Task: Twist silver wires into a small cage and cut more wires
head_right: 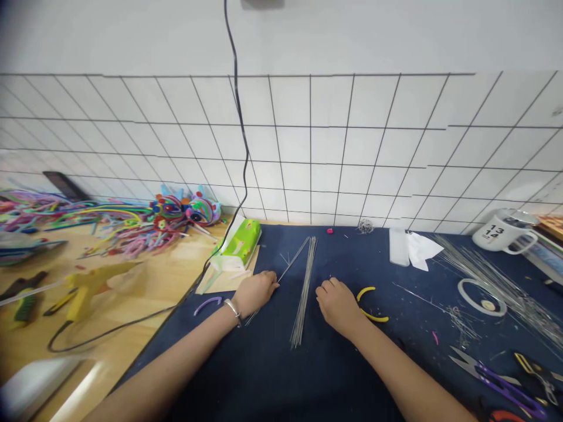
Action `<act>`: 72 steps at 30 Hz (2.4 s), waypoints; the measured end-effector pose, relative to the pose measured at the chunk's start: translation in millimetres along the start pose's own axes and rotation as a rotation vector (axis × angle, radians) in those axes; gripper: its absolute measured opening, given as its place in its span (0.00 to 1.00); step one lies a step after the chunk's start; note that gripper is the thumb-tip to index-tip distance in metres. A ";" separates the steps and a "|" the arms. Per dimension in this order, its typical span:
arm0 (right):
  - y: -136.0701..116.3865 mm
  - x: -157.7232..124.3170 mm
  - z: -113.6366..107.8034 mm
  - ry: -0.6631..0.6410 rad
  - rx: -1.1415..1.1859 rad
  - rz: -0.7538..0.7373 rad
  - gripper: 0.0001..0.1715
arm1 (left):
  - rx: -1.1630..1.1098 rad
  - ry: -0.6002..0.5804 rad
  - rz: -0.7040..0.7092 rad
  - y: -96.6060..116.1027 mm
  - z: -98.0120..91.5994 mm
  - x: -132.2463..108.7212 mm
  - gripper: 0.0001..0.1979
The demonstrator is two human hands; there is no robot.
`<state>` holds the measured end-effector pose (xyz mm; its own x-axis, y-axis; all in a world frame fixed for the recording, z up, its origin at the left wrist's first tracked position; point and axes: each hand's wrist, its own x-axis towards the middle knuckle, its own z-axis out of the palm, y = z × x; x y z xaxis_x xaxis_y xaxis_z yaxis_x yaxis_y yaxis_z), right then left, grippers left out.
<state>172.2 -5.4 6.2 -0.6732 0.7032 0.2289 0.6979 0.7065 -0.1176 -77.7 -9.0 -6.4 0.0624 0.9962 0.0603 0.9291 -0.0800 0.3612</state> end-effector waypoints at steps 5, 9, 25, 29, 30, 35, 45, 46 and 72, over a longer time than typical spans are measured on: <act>1.4 2.1 3.7 -0.023 -0.005 0.006 0.12 | -0.016 -0.029 0.006 -3.5 -1.5 -0.8 0.06; 5.4 2.5 8.7 -0.022 0.022 0.019 0.11 | -0.078 -0.054 0.046 -6.1 -9.9 -5.3 0.05; 12.2 5.5 15.7 0.063 0.061 -0.016 0.08 | -0.502 -0.179 0.014 -22.5 -31.8 -9.0 0.08; 12.5 6.7 15.6 0.061 0.068 -0.022 0.07 | -0.297 -0.130 0.033 -16.0 -26.5 -12.6 0.06; 12.7 7.0 15.7 0.061 0.069 -0.023 0.07 | -0.265 -0.115 0.035 -13.7 -25.9 -13.6 0.06; 14.4 7.9 17.6 0.059 0.069 -0.029 0.07 | -0.105 -0.086 0.037 -5.3 -24.4 -17.2 0.09; 13.3 6.0 20.0 0.110 0.039 -0.021 0.06 | 0.133 -0.185 0.120 -0.8 -23.7 -21.3 0.09; 13.6 6.0 20.6 0.112 0.037 -0.023 0.06 | 0.120 -0.196 0.129 -2.2 -24.3 -21.3 0.08; 13.8 3.5 22.3 0.162 0.014 -0.040 0.05 | -0.895 -0.050 0.238 13.1 -41.5 -30.3 0.07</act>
<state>174.1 8.6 -16.1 -0.6516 0.6530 0.3860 0.6672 0.7355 -0.1181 -82.5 -41.7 35.2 0.2502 0.9489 0.1925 0.2634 -0.2580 0.9295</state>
